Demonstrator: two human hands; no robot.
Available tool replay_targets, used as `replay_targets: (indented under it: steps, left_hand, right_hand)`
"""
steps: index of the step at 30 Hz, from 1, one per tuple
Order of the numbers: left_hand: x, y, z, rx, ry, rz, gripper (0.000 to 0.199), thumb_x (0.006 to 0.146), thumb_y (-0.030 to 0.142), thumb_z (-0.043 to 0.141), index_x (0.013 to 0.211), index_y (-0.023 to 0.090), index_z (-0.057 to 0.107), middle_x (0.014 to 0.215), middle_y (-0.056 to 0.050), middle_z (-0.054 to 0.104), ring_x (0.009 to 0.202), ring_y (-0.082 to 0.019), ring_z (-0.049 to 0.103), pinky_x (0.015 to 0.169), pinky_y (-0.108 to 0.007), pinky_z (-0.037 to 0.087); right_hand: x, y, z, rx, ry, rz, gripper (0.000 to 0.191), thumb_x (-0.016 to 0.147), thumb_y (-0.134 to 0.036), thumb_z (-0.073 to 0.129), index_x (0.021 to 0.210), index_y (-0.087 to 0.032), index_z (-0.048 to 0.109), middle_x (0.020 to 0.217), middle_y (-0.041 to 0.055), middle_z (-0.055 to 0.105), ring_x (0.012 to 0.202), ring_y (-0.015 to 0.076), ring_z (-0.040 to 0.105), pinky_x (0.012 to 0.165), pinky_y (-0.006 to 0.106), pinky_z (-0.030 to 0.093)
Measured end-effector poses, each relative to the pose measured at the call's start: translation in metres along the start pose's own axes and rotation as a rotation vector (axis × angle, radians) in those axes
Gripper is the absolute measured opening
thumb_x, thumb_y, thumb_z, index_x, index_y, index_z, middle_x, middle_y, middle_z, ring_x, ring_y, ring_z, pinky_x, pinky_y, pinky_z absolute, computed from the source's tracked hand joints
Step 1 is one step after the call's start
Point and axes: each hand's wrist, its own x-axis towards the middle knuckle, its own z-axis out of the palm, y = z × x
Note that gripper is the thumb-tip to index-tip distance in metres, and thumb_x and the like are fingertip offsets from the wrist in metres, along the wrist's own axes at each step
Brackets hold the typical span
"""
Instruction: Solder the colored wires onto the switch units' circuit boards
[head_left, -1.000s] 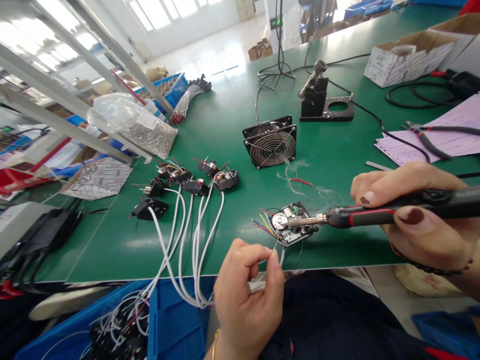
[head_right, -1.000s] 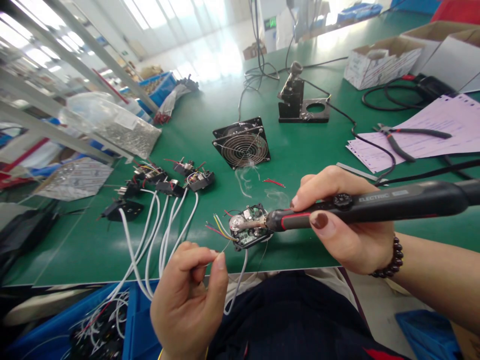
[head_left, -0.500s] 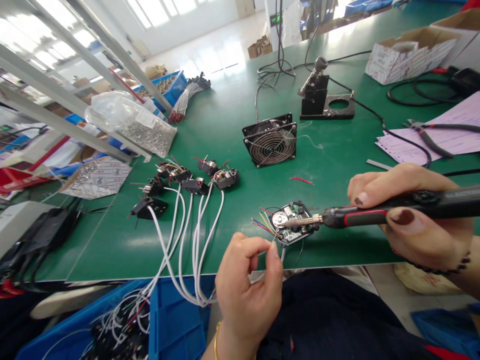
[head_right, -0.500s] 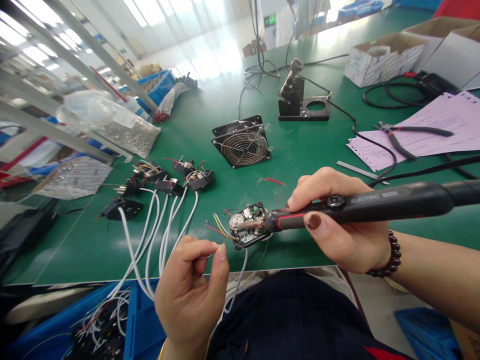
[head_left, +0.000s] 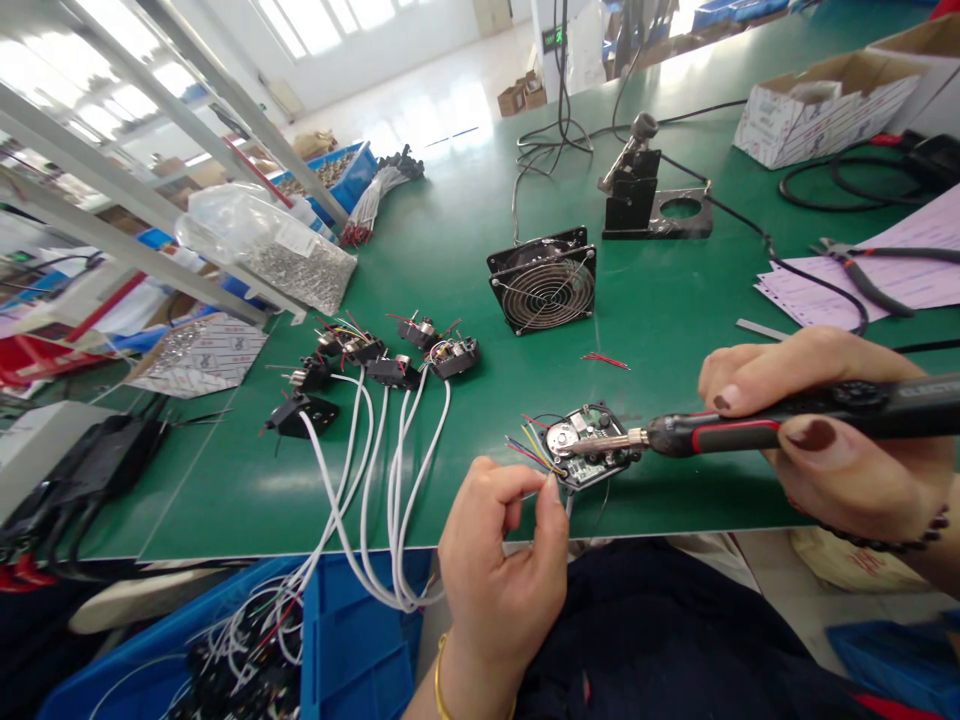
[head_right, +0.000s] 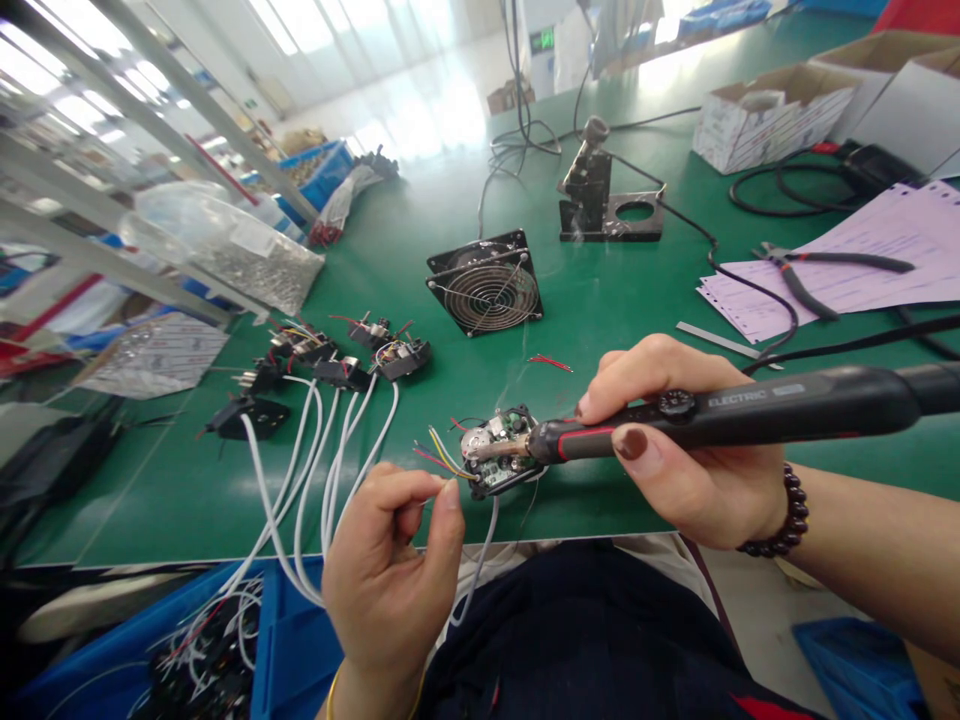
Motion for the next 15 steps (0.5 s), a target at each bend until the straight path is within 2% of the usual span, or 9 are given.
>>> replay_targets:
  steps: [4, 10, 12, 15]
  left_hand:
    - [-0.001, -0.001, 0.001, 0.001, -0.002, 0.007, 0.022, 0.100, 0.001, 0.067, 0.099, 0.023, 0.066, 0.073, 0.008, 0.044, 0.063, -0.010, 0.046, 0.059, -0.025, 0.040]
    - [-0.007, 0.003, -0.007, -0.064, 0.023, 0.022, 0.022, 0.100, 0.000, 0.063, 0.105, 0.022, 0.064, 0.077, 0.005, 0.050, 0.067, -0.011, 0.048, 0.061, -0.024, 0.042]
    - [-0.012, 0.007, -0.009, -0.118, 0.042, 0.025, 0.019, 0.102, 0.003, 0.060, 0.108, 0.021, 0.062, 0.080, 0.003, 0.052, 0.069, -0.013, 0.049, 0.062, -0.024, 0.044]
    - [-0.025, 0.014, -0.004, -0.188, 0.087, -0.015, 0.010, 0.108, 0.014, 0.055, 0.109, 0.022, 0.061, 0.081, 0.001, 0.052, 0.072, -0.015, 0.051, 0.063, -0.027, 0.045]
  right_hand:
    - [-0.003, 0.001, 0.000, 0.006, -0.006, 0.004, 0.016, 0.106, -0.038, 0.077, 0.104, -0.025, 0.084, 0.079, 0.0024, 0.073, 0.062, 0.0190, 0.063, 0.052, 0.039, 0.045]
    - [-0.001, -0.001, -0.007, 0.037, 0.095, -0.007, 0.019, 0.103, -0.044, 0.083, 0.105, -0.025, 0.088, 0.078, 0.0044, 0.075, 0.069, 0.0233, 0.069, 0.057, 0.042, 0.049]
    - [0.001, -0.004, -0.013, 0.036, 0.067, -0.036, 0.022, 0.105, -0.047, 0.082, 0.112, -0.028, 0.089, 0.078, 0.0047, 0.075, 0.072, 0.0238, 0.070, 0.059, 0.042, 0.052]
    - [-0.003, -0.003, -0.016, -0.025, 0.046, -0.039, 0.023, 0.105, -0.048, 0.083, 0.119, -0.032, 0.090, 0.090, 0.0081, 0.079, 0.086, 0.0269, 0.074, 0.068, 0.045, 0.060]
